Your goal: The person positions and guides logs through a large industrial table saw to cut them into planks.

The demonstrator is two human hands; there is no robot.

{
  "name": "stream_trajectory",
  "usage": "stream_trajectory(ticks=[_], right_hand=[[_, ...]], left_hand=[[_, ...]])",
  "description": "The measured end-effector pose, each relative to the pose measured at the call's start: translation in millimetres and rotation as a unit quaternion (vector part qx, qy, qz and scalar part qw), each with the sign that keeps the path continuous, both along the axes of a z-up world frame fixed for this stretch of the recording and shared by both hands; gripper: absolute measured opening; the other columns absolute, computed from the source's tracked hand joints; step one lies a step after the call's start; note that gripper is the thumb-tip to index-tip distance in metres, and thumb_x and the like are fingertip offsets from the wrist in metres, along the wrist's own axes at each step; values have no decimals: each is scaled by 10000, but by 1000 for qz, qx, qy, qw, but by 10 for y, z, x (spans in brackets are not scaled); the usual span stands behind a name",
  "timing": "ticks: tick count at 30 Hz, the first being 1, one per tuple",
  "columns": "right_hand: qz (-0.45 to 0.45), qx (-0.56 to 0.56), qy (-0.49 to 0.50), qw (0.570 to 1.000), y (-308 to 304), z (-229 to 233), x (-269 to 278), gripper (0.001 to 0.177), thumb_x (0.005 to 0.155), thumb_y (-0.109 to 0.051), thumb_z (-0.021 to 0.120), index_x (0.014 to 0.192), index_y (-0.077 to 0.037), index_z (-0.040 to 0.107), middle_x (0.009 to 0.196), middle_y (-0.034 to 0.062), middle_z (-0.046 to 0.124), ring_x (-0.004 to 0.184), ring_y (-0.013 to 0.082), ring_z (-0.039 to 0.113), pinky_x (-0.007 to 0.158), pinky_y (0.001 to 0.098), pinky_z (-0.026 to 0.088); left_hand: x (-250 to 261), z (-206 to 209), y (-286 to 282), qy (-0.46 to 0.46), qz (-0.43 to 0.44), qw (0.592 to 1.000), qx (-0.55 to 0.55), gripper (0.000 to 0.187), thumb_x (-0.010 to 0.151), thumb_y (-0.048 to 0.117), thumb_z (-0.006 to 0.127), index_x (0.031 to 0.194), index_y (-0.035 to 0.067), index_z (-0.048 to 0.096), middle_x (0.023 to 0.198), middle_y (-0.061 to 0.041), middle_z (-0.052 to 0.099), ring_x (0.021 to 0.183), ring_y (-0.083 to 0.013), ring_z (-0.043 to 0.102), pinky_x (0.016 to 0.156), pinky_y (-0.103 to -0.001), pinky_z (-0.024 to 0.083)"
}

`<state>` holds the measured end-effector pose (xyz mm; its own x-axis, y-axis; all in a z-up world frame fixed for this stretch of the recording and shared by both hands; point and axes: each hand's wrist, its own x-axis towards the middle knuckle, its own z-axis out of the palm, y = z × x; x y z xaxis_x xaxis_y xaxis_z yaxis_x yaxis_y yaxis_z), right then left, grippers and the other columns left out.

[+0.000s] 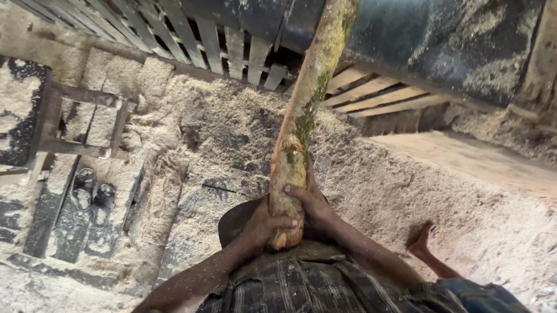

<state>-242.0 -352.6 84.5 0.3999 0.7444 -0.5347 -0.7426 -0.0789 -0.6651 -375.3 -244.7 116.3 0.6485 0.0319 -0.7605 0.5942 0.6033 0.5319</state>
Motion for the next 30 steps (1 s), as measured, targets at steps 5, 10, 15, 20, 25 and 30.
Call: stream_trajectory(ticks=[5,10,15,20,25,30], right_hand=[[15,-49,-6,999,149,207,380,1232,767,-231,763,1633,-241,-113,1347,376,394,1169,465,558,920,619,612],[11,-107,-4,994,423,318,995,1217,756,-245,744,1596,-250,-137,1359,289,417,1179,421,581,931,580,606],[22,-69,-73,995,539,1,1581,1183,783,-275,740,1639,-188,-72,1362,339,419,1175,431,564,913,582,622],[23,3,-116,993,683,-215,2112,1133,851,-239,720,1661,-186,-70,1415,318,410,1238,415,548,980,547,601],[-9,-50,-30,998,879,-83,2527,1102,801,-129,666,1638,-246,-41,1341,332,450,1126,457,580,820,600,631],[-30,-36,-15,999,1055,-252,3001,1072,881,-139,674,1636,-269,-76,1429,282,417,1227,405,582,888,582,647]], left_hand=[[385,-112,153,-112,-19,993,31,923,706,178,774,1476,14,293,1283,-215,597,1178,-322,655,1023,-441,581],[987,-69,396,-115,-20,992,45,910,697,203,774,1468,-12,341,1277,-203,615,1172,-311,654,1004,-428,568],[1566,-119,592,-102,-28,993,58,898,709,242,770,1457,-12,343,1269,-191,626,1162,-310,666,1002,-421,577],[2082,-195,726,-122,-5,991,49,896,712,240,780,1455,-36,363,1286,-215,604,1157,-317,652,1000,-434,578],[2511,-168,892,-79,-29,995,55,838,765,252,741,1444,-61,364,1191,-233,655,1011,-320,728,879,-399,648],[2979,-258,990,-114,19,993,36,779,780,188,742,1430,-116,439,1149,-229,687,931,-287,766,796,-370,684]])
